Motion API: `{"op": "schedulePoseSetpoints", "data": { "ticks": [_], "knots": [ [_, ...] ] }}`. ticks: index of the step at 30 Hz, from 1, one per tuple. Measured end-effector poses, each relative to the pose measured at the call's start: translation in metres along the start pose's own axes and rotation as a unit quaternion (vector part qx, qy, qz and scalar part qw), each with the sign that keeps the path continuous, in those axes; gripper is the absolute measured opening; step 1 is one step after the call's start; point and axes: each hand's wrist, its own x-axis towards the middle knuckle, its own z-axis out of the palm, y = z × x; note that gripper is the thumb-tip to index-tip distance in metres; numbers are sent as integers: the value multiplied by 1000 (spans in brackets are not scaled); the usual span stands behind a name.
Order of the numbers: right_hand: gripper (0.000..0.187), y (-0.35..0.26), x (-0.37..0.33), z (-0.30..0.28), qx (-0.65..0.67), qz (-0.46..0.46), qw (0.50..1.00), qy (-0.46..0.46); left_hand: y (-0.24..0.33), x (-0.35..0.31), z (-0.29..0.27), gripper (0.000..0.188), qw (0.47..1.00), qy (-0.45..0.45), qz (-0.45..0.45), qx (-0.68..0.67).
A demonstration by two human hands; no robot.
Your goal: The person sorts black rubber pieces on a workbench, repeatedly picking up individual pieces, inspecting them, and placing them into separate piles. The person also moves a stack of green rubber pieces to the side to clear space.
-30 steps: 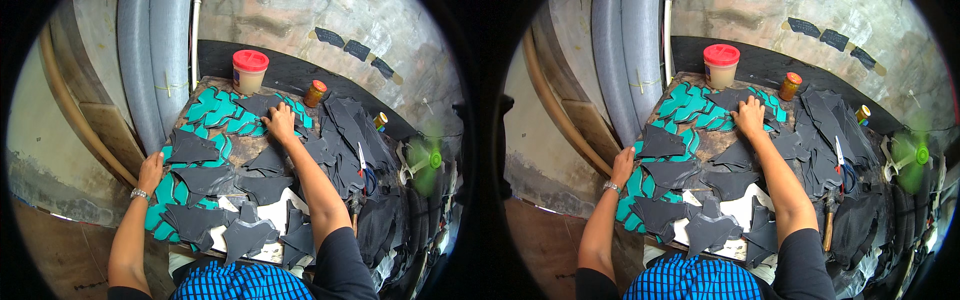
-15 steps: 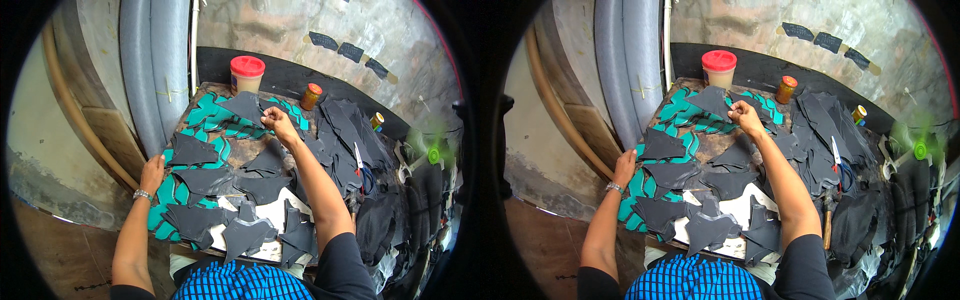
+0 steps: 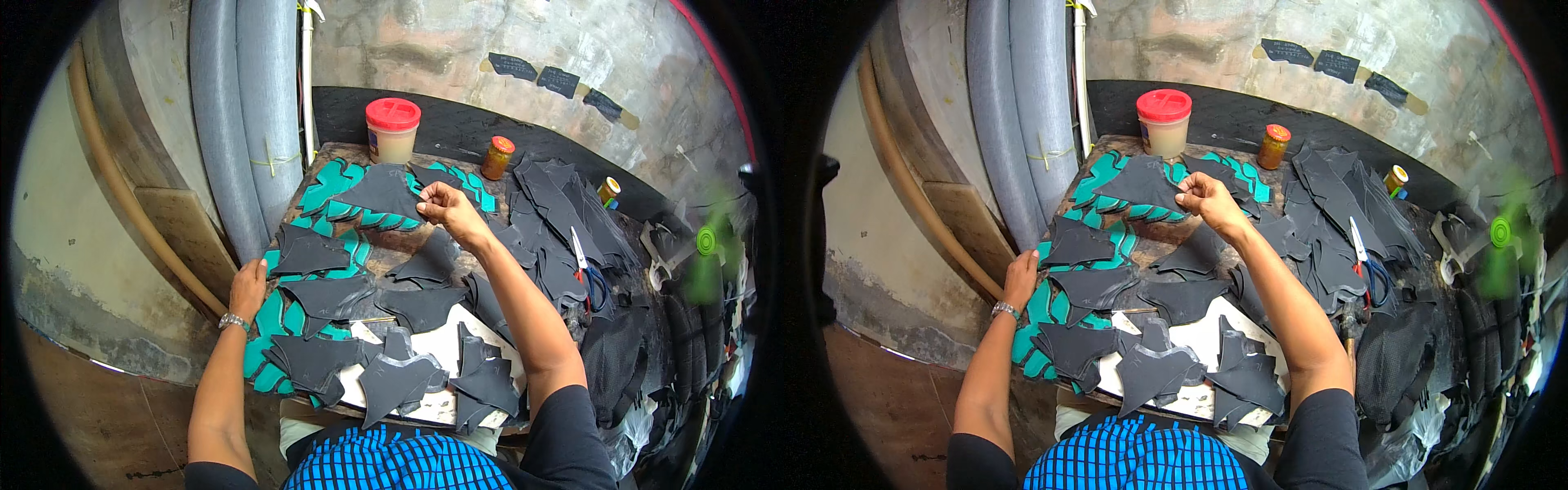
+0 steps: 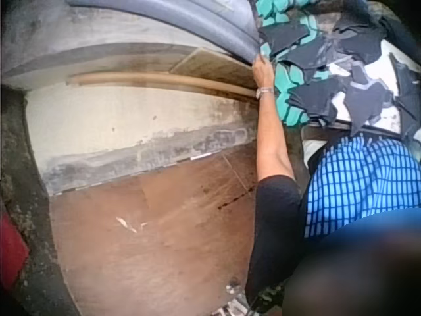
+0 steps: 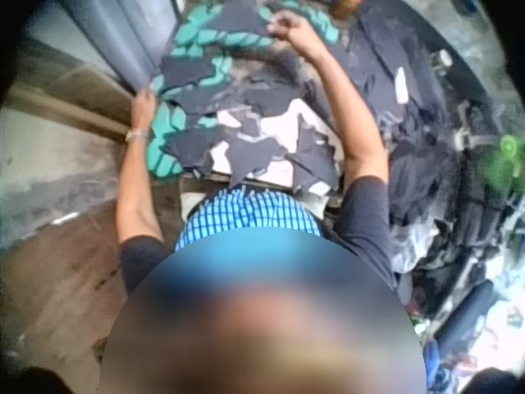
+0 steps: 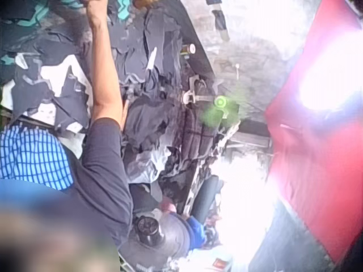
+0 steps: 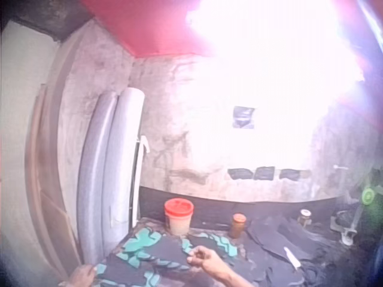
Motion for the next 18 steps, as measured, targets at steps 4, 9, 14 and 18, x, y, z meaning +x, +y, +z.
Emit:
{"op": "schedulePoseSetpoints", "data": {
  "ticks": [4, 9, 14, 18],
  "knots": [
    [15, -7, -5, -7, -69, -14, 997, 22, -6, 2, 0, 40, 1000, 1, 6, 3],
    [11, -55, -18, -70, -163, -129, 973, 99, -17, 6, 7, 38, 1000, 4, 11, -19],
    [15, -123, -64, -145, -205, -141, 945, 212, -24, 8, 8, 40, 999, 3, 35, -8],
    [15, -136, -99, -165, -187, -121, 949, 224, -32, 10, 9, 43, 1000, 0, 29, -1]
  ]
}}
